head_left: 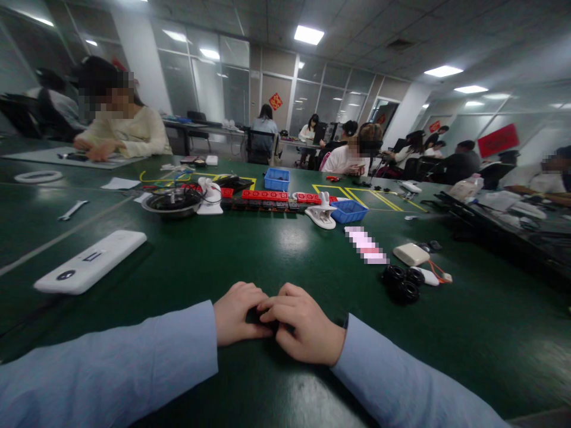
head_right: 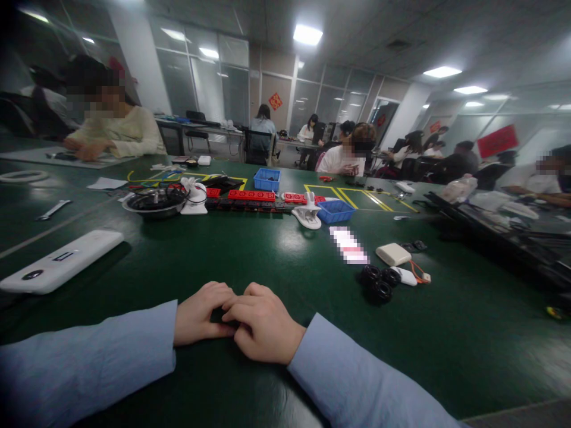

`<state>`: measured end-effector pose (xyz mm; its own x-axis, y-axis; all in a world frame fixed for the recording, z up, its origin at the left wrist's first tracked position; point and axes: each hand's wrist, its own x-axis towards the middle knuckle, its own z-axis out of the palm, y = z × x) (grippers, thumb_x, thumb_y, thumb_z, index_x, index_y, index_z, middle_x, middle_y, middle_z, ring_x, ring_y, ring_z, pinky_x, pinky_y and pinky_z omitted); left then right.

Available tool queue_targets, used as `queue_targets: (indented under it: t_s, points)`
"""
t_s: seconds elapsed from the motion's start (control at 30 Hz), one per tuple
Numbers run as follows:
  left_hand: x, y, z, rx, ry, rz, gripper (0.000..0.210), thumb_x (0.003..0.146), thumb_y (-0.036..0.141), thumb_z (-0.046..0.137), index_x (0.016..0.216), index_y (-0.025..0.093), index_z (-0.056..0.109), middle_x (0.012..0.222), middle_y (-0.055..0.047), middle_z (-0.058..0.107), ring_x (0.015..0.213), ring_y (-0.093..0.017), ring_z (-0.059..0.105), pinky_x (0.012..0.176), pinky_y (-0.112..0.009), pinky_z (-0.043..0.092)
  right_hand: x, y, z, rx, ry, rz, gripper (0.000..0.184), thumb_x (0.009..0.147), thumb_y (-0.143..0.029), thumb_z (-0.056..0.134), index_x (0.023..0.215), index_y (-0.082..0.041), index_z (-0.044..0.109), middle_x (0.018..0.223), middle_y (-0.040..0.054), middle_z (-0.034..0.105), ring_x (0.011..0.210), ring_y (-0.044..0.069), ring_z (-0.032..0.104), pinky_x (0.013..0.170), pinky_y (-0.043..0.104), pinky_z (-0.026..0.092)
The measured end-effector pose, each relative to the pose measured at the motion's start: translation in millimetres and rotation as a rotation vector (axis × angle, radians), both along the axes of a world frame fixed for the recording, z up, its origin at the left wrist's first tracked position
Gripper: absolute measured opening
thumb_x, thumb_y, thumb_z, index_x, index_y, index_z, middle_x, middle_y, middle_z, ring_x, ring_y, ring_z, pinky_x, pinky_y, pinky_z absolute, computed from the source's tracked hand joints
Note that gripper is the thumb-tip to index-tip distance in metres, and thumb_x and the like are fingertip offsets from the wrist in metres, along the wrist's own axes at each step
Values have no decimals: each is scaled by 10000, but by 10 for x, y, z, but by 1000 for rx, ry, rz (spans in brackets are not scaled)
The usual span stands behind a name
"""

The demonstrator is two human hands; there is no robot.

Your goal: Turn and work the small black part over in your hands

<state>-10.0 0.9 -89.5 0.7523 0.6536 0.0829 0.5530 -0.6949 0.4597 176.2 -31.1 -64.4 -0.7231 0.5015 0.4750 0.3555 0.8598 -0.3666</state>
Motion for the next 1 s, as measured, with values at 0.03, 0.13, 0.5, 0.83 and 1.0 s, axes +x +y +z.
queue_targets:
  t_s: [0.03, 0.13, 0.5, 0.83, 1.0]
  points:
    - [1, -2, 2, 4, -4, 2, 275, 733, 450, 627, 736, 185, 551, 779, 8, 589, 783, -190, 522, 707, -303, 346, -5, -1, -14, 3, 13, 6, 250, 638, -44, 412, 791, -175, 561, 886, 46, 675, 736, 140, 550, 724, 321, 423]
    - [4, -11, 7, 15, -8, 9, 257, 733, 435, 620, 760, 186, 563, 779, 7, 588, 775, -184, 523, 705, -303, 346, -26, -6, -51, 15, 45, 26, 224, 683, -24, 395, 688, -185, 551, 887, 31, 682, 735, 125, 558, 725, 306, 423]
    - [16, -12, 20, -30, 6, 42, 239, 626, 280, 679, 816, 171, 583, 755, 10, 568, 753, -187, 513, 710, -318, 353, -75, -44, -132, 44, 109, 28, 264, 702, 11, 391, 635, -181, 559, 763, -17, 685, 665, 115, 521, 664, 282, 398]
    - [31, -26, 18, -5, -2, 54, 225, 625, 302, 686, 765, 167, 572, 738, 15, 562, 724, -171, 508, 693, -300, 349, -46, -43, -128, 114, -6, 4, 260, 692, -2, 430, 675, -194, 606, 782, -45, 694, 667, 133, 441, 630, 293, 337]
    - [17, -27, 26, -5, -23, 31, 183, 676, 306, 650, 762, 169, 564, 725, 13, 556, 725, -175, 508, 695, -297, 352, -23, -93, -44, 136, 53, 62, 241, 674, -66, 412, 741, -195, 604, 804, -33, 690, 678, 147, 434, 650, 317, 337]
